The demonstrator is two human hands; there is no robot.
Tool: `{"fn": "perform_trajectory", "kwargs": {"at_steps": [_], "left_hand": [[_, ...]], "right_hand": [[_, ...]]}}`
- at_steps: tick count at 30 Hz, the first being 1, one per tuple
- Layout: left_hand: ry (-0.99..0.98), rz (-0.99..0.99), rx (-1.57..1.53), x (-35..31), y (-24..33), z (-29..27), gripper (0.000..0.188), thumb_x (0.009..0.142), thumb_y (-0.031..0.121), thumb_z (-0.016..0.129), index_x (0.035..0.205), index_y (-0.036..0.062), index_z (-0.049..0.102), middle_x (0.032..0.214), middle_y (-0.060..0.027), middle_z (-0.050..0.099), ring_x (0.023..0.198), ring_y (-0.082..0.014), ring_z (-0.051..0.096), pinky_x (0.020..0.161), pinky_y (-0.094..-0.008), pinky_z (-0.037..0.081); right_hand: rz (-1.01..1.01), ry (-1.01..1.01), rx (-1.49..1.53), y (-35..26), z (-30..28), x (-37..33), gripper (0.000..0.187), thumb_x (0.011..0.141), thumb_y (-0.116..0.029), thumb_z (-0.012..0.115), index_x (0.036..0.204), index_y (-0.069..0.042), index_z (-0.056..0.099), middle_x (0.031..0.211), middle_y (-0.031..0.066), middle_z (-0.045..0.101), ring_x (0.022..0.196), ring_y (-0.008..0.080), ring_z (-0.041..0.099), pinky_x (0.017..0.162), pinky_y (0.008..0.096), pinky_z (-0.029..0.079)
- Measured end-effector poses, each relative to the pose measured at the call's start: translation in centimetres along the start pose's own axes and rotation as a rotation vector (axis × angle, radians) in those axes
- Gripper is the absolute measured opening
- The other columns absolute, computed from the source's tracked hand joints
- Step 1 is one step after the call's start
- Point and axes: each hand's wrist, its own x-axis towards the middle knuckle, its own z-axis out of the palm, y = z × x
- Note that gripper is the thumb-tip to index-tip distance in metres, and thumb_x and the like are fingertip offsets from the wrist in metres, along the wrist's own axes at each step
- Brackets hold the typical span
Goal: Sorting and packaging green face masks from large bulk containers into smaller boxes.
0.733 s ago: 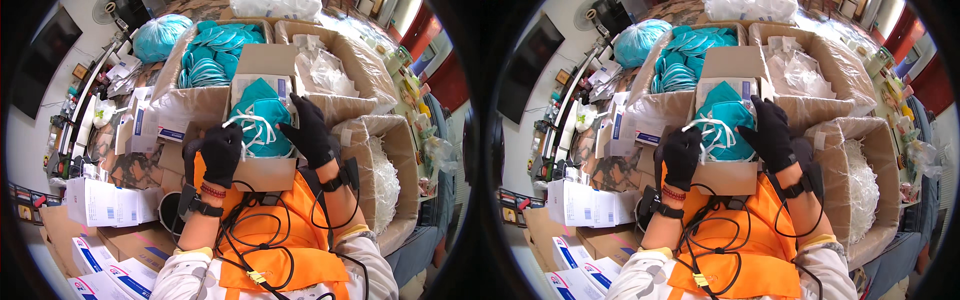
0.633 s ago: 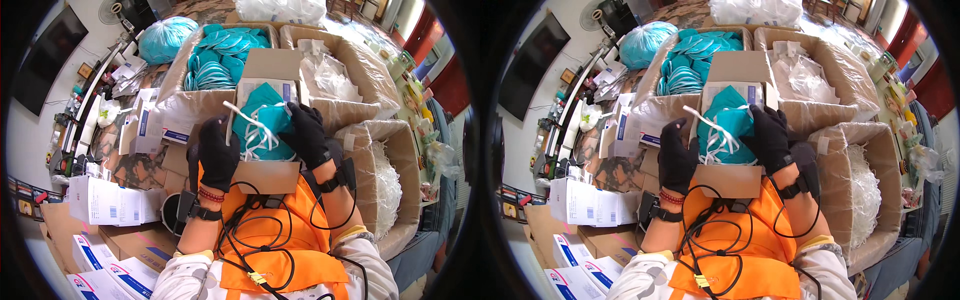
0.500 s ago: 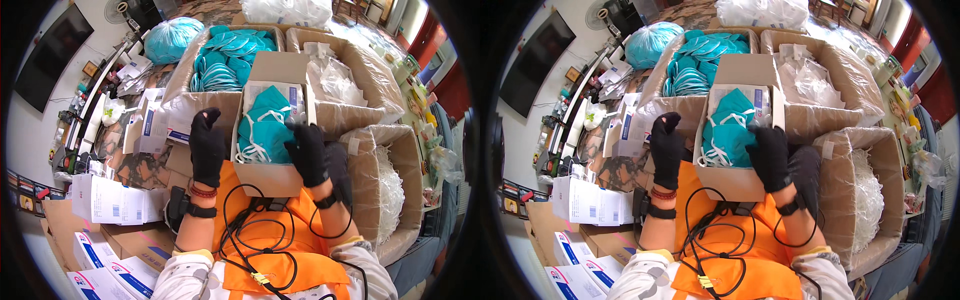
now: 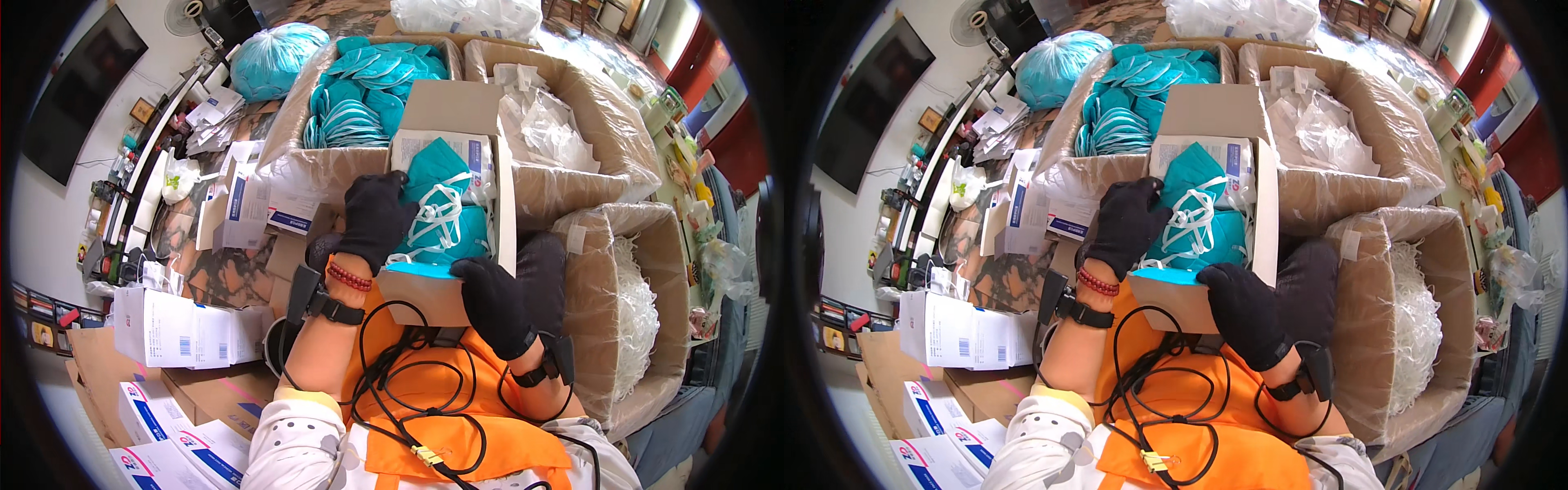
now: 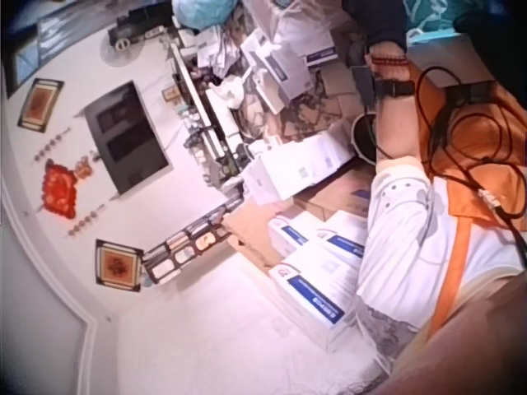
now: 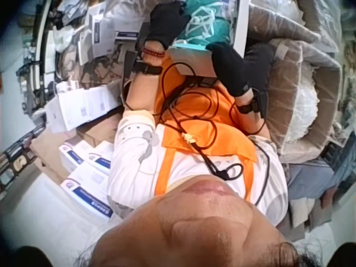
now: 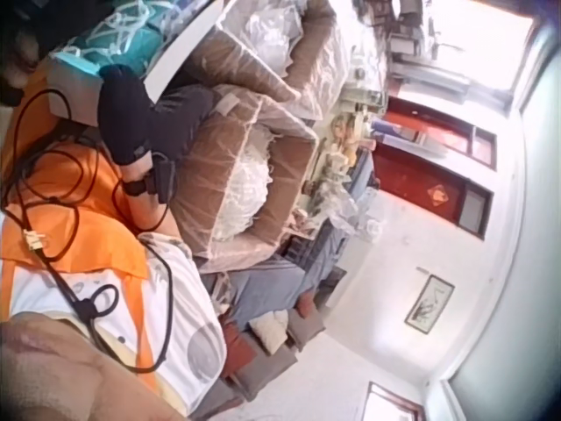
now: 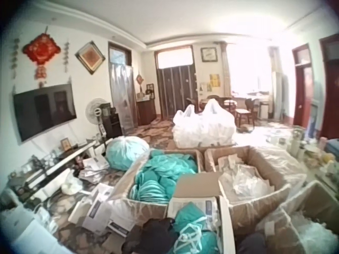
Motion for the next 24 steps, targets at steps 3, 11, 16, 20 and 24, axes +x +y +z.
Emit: {"fn": "perform_trajectory", "kwargs": {"at_steps": [3, 11, 16, 20, 24], "left_hand": [[0.187, 0.069, 0.116, -0.5, -0.3, 0.7, 0.032, 0.074, 0.021, 0.069, 0.101, 0.0045, 0.065, 0.088, -0.0148, 0.067, 0.09, -0.0326, 0.06, 0.084, -0.0414, 0.044], [0.014, -0.218, -0.357, -1.9, -0.1, 0.5, 0.032, 0.066, 0.021, 0.078, 0.091, 0.0053, 0.066, 0.072, -0.0119, 0.064, 0.076, -0.0303, 0.062, 0.071, -0.0376, 0.047], [0.231, -0.113, -0.432, -3.2, 1.6, -1.5, 0.02, 0.072, 0.007, 0.073, 0.088, 0.0027, 0.062, 0.078, -0.0082, 0.064, 0.079, -0.0211, 0.062, 0.073, -0.0309, 0.047], [0.203, -0.03, -0.673, -4.0, 3.8, -3.2, 0.017, 0.077, -0.002, 0.068, 0.089, 0.0032, 0.057, 0.083, -0.0038, 0.062, 0.08, -0.0116, 0.058, 0.076, -0.0274, 0.047], [0.097, 0.075, -0.707, -4.9, 5.6, -4.6, 0.019, 0.077, -0.003, 0.068, 0.09, 0.0032, 0.055, 0.085, -0.0045, 0.062, 0.08, -0.0119, 0.058, 0.077, -0.0274, 0.047]], "right_hand": [[0.026, -0.101, -0.076, -0.5, -0.3, 0.5, 0.028, 0.075, 0.005, 0.056, 0.099, -0.01, 0.059, 0.098, 0.0108, 0.06, 0.091, 0.0305, 0.059, 0.076, 0.0362, 0.049], [0.039, -0.029, -0.121, -0.6, -0.5, 0.2, 0.015, 0.076, -0.004, 0.059, 0.09, -0.007, 0.062, 0.108, 0.0122, 0.06, 0.104, 0.0307, 0.056, 0.087, 0.0378, 0.047], [-0.002, 0.126, -0.147, -1.2, -1.5, 0.2, 0.016, 0.074, -0.002, 0.063, 0.089, -0.008, 0.062, 0.126, 0.0112, 0.053, 0.122, 0.0313, 0.047, 0.097, 0.0401, 0.041], [-0.04, 0.219, -0.317, -4.8, -4.6, 2.3, 0.023, 0.07, -0.004, 0.069, 0.092, -0.008, 0.066, 0.128, 0.011, 0.054, 0.12, 0.0318, 0.049, 0.087, 0.0386, 0.043], [-0.098, 0.188, -0.376, -4.0, -5.3, 3.0, 0.015, 0.07, -0.009, 0.068, 0.085, -0.009, 0.068, 0.117, 0.0064, 0.06, 0.103, 0.0275, 0.056, 0.08, 0.0361, 0.043]]}}
